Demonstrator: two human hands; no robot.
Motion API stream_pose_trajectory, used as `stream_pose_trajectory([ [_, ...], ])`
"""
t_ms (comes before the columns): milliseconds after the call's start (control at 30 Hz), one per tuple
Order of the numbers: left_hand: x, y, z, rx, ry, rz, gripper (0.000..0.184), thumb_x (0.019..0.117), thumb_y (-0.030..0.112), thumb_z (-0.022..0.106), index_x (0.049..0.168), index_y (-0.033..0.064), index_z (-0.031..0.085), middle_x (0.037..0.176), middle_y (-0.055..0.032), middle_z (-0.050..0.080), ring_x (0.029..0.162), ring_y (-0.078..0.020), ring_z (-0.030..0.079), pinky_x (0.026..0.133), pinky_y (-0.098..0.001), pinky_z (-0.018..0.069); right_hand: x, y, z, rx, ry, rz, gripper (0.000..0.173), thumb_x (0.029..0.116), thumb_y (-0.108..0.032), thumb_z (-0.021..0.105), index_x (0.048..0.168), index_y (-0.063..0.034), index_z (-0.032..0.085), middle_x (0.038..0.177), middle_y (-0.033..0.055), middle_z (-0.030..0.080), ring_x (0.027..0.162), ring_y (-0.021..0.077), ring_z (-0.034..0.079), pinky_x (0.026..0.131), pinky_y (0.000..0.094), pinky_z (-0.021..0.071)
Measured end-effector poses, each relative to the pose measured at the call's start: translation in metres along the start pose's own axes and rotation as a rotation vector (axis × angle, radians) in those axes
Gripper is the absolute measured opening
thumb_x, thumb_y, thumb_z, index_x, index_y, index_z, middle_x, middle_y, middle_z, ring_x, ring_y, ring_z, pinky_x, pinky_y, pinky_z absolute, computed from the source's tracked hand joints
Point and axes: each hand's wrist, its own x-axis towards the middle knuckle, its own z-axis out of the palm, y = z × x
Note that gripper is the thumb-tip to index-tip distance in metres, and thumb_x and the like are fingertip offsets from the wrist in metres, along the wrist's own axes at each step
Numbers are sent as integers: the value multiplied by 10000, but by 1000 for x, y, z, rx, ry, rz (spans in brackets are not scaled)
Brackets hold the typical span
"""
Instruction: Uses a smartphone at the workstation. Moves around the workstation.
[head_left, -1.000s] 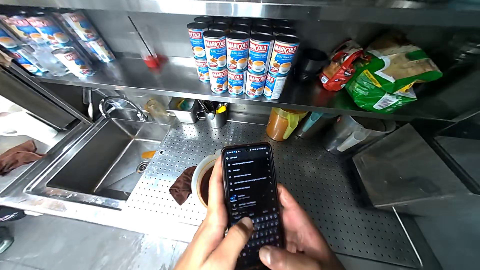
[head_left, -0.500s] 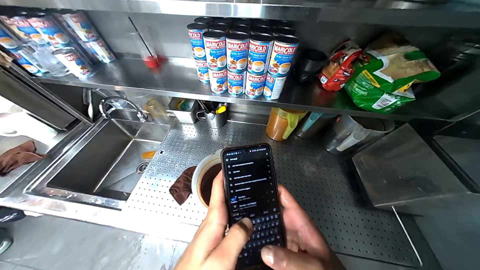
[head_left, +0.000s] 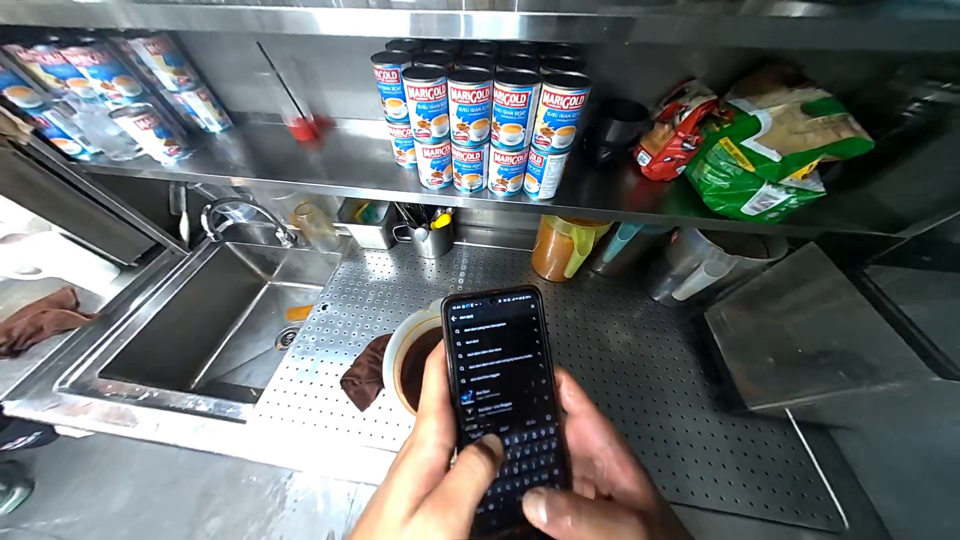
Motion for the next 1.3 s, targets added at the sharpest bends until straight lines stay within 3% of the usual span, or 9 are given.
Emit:
stream_pose_trajectory([
  [100,1,3,3,21,23,-60,801,915,-74,441,1578,26,4,1448,-103,509,1265,-166,595,1063,-380,543,-1,-1,-1,7,1,1,814,823,99,619,1491,72,154,1403,212,514,1263,290,593,1049,485,531],
  [400,2,4,4,-13,38,-51,728,917,-69,429,1555,20,90,1394,-83,547,1231,-159,612,1044,-375,551,0,0,-2,18,-8,-12,823,824,79,625,1494,75,148,1400,215,516,1264,289,592,1056,492,525],
  [600,0,-4,-1,-25,-3,40,799,899,-58,457,1556,-42,4,1446,-91,504,1283,-111,564,1081,-321,510,0,-3,1,-22,4,7,909,762,155,634,1509,77,122,1429,227,493,1276,305,591,1048,493,543],
  [733,-4,-3,-2,-49,-19,-29,939,846,-117,502,1592,36,-47,1479,-123,493,1299,-220,577,1081,-442,529,-1,-2,2,-73,29,26,947,712,215,615,1506,93,113,1421,242,500,1263,321,604,1033,495,560],
  [800,-5,-4,-4,-43,-45,-25,1001,818,-140,517,1595,39,-87,1511,-138,463,1326,-243,558,1095,-460,519,-1,-1,2,-74,24,15,957,739,200,613,1525,101,76,1446,241,480,1282,315,590,1053,487,549],
  [900,-5,-7,-7,-54,-93,7,1059,771,-161,551,1599,60,-70,1532,-148,438,1357,-284,529,1106,-501,506,1,-2,6,-56,70,-1,806,874,52,635,1509,99,142,1426,207,506,1259,262,605,1057,440,542],
  [1033,-6,-8,-9,-36,-120,14,1057,790,-152,548,1599,56,-100,1560,-147,404,1381,-281,504,1126,-508,487,1,-4,9,-156,136,49,688,952,31,580,1495,132,171,1359,214,568,1198,254,645,1022,427,570],
  [1167,-7,-4,-6,-25,-77,-32,1003,801,-168,491,1597,67,-71,1523,-119,459,1333,-237,555,1099,-469,516,-2,1,0,22,23,7,771,862,57,551,1495,86,112,1425,144,484,1265,199,585,1075,425,513],
  [1300,-5,-7,-8,-66,-110,-1,1038,787,-154,521,1597,75,-86,1536,-132,436,1358,-269,527,1111,-499,497,-1,0,1,-60,30,8,833,820,91,570,1517,101,114,1418,201,512,1252,264,605,1043,466,542],
])
